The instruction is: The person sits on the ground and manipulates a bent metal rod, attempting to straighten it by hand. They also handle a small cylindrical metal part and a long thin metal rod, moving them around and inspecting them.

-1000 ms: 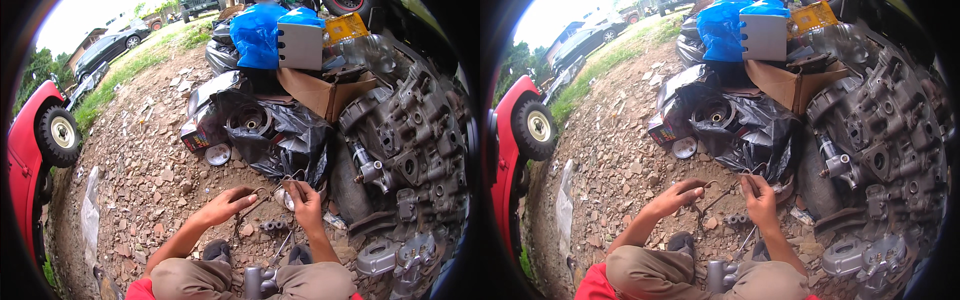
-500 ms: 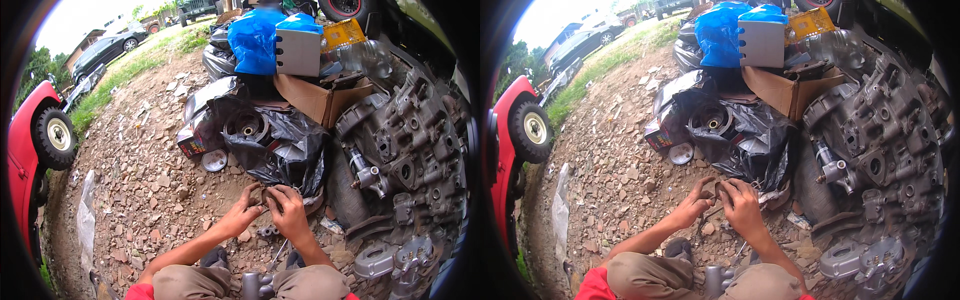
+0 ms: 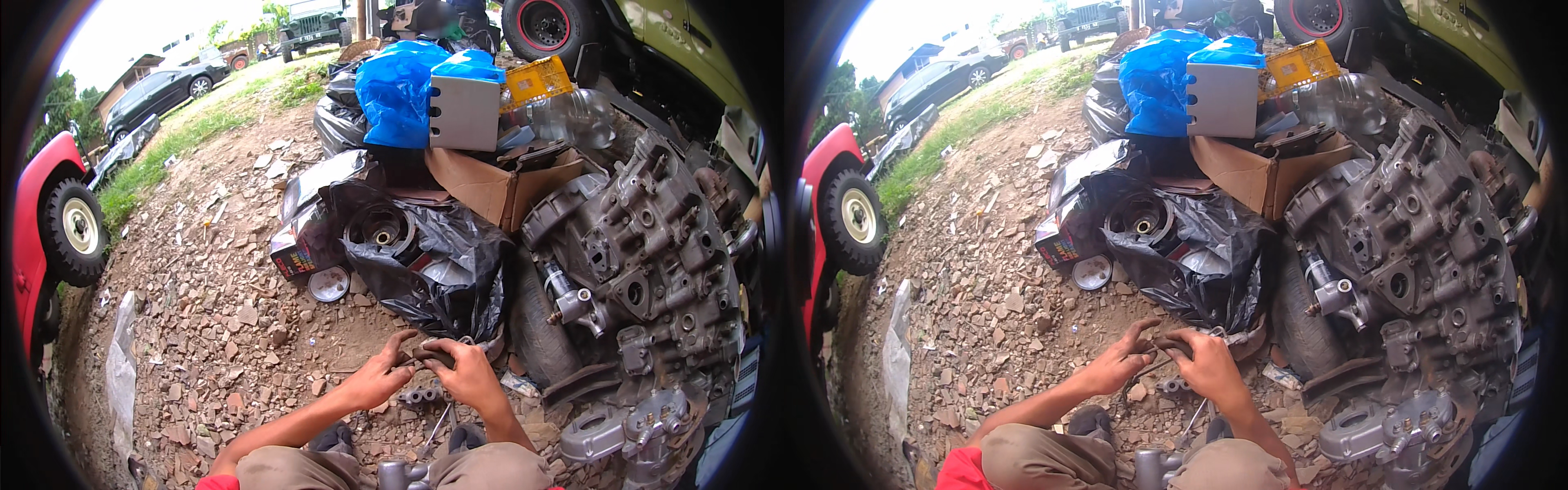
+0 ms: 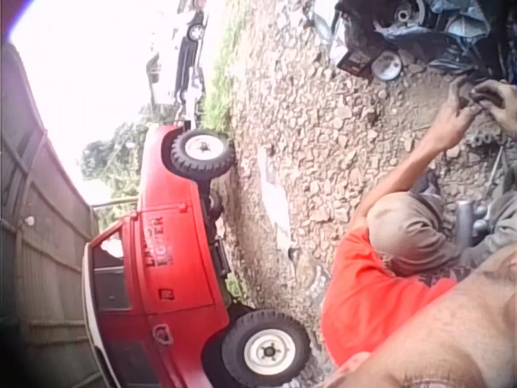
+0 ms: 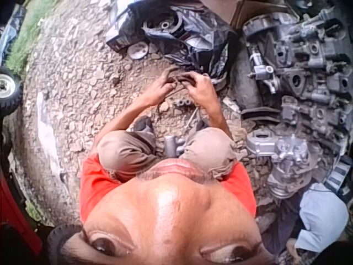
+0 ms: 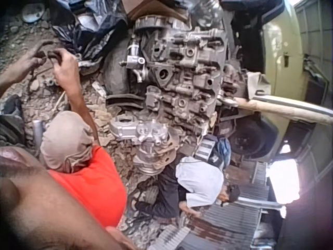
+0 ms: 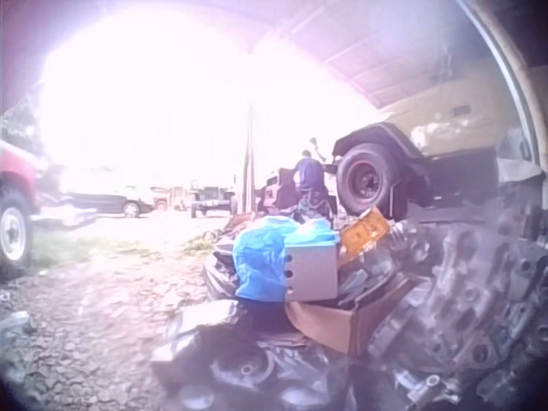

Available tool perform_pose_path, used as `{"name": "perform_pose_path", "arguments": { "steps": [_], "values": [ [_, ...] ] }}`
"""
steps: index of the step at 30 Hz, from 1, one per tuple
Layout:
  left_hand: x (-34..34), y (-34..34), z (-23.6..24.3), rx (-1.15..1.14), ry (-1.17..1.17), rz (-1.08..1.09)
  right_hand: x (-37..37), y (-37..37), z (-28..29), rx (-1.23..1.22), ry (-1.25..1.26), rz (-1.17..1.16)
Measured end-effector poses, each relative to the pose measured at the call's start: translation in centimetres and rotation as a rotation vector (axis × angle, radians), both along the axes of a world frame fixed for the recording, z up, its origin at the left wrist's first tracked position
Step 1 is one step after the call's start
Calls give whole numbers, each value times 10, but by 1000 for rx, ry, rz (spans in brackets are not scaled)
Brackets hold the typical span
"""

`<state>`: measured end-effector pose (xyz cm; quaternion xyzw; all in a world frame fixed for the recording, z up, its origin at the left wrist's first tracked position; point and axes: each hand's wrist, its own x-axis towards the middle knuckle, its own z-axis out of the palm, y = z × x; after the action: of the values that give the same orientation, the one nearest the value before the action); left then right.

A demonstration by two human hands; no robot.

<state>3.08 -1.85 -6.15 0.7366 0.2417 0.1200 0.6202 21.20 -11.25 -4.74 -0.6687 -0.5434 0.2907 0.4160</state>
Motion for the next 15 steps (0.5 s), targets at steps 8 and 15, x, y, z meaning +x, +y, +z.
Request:
{"name": "perform_pose_path", "arguments": {
  "steps": [8,15],
  "values": [
    [3,-4,8,74,23,-30,17,-6,9,7,-443,87],
    [-4,-2,6,104,10,-85,20,-2,5,-75,-331,165]
  ]
}}
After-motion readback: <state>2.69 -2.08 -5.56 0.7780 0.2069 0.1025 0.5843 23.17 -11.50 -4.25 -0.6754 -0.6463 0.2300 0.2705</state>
